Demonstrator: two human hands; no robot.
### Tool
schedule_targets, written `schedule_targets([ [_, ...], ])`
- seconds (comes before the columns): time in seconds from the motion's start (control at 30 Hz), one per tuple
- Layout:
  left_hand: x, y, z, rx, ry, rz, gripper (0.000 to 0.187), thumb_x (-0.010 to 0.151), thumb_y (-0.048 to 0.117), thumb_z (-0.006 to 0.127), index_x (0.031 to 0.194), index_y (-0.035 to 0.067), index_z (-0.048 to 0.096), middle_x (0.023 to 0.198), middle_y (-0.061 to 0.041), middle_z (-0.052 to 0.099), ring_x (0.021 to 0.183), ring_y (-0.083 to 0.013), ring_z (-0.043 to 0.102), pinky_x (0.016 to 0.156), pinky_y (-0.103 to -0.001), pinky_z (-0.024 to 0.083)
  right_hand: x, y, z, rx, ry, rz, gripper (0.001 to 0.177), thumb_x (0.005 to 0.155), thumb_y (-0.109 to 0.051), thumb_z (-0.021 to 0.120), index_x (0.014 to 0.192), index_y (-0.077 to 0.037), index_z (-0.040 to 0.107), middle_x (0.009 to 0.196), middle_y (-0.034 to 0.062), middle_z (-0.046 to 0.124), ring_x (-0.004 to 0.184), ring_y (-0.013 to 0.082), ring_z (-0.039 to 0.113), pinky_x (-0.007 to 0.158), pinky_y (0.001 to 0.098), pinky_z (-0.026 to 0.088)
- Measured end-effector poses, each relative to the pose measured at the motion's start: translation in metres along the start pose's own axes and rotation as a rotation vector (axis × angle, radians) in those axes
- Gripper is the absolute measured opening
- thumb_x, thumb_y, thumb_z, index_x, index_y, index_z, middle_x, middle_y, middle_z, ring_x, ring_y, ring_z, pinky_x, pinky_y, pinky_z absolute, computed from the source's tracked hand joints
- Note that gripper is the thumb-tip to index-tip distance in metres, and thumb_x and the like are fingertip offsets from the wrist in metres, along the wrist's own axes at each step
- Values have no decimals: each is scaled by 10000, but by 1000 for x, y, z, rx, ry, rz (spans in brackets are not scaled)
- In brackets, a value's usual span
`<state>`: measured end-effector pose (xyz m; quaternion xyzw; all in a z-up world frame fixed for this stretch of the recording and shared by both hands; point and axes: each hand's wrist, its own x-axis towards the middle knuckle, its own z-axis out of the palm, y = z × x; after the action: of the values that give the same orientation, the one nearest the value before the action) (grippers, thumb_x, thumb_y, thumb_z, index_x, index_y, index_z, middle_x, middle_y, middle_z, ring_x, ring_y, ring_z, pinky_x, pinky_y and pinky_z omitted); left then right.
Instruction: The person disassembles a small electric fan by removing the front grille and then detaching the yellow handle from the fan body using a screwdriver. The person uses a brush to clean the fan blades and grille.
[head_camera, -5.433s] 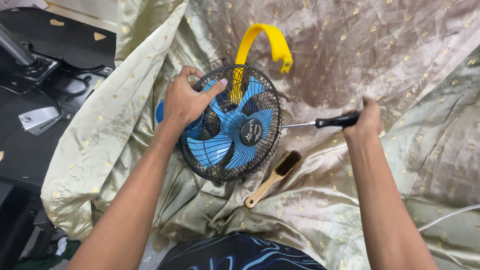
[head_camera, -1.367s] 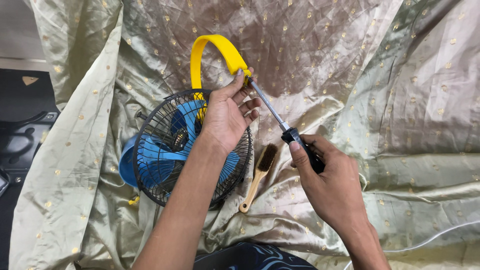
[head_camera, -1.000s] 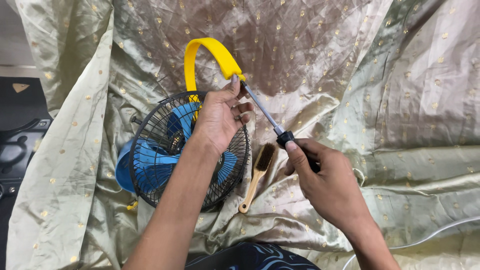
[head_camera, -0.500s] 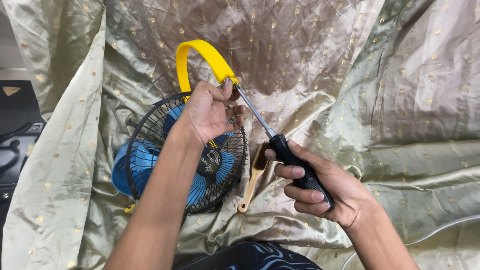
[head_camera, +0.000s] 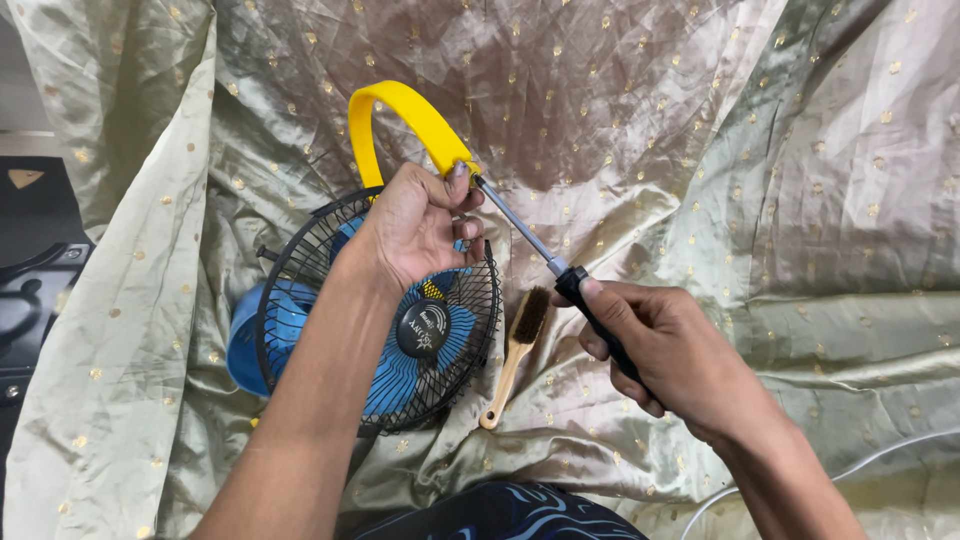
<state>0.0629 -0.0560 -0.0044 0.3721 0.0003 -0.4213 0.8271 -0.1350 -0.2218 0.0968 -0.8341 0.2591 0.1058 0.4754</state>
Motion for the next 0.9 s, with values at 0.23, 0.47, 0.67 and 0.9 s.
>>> schedule_targets([
  [0.23, 5, 3, 7, 1, 60, 43, 148, 879, 215, 703, 995, 152, 635, 854, -14, 582, 651, -173, 508, 655, -393, 452, -1, 16, 4, -445, 431, -405, 400, 941, -387, 674, 1178, -72, 745, 484, -58, 517, 368, 76, 465, 390, 245, 366],
  [0.47, 12, -4, 11, -48, -34, 84, 133, 894, 207, 704, 976, 124, 637, 876, -28, 606, 674, -180, 534, 678, -387, 461, 21, 47, -46, 991, -561, 12, 473, 995, -155, 501, 1389, 105, 473, 808, 157, 635, 551, 153, 520, 340, 241, 388],
  [0.67, 8, -13, 10, -69, 8, 44, 124, 882, 208, 709, 968, 137, 656, 827, -13, 566, 611, -160, 483, 641, -388, 426, 32, 69, -35, 1242, -766, 230, 346, 1140, -342, 488, 1177, 2, 488, 775, 29, 575, 490, 53, 434, 291, 188, 302],
  [0.9, -4, 5, 10, 61, 67, -35, 118, 888, 194, 688, 917, 130, 593, 834, -14, 574, 543, -117, 409, 668, -421, 444, 17, 37, -25, 511, -209, 56, 383, 1006, -318, 555, 913, 29, 688, 519, 17, 486, 338, 63, 352, 234, 230, 242],
])
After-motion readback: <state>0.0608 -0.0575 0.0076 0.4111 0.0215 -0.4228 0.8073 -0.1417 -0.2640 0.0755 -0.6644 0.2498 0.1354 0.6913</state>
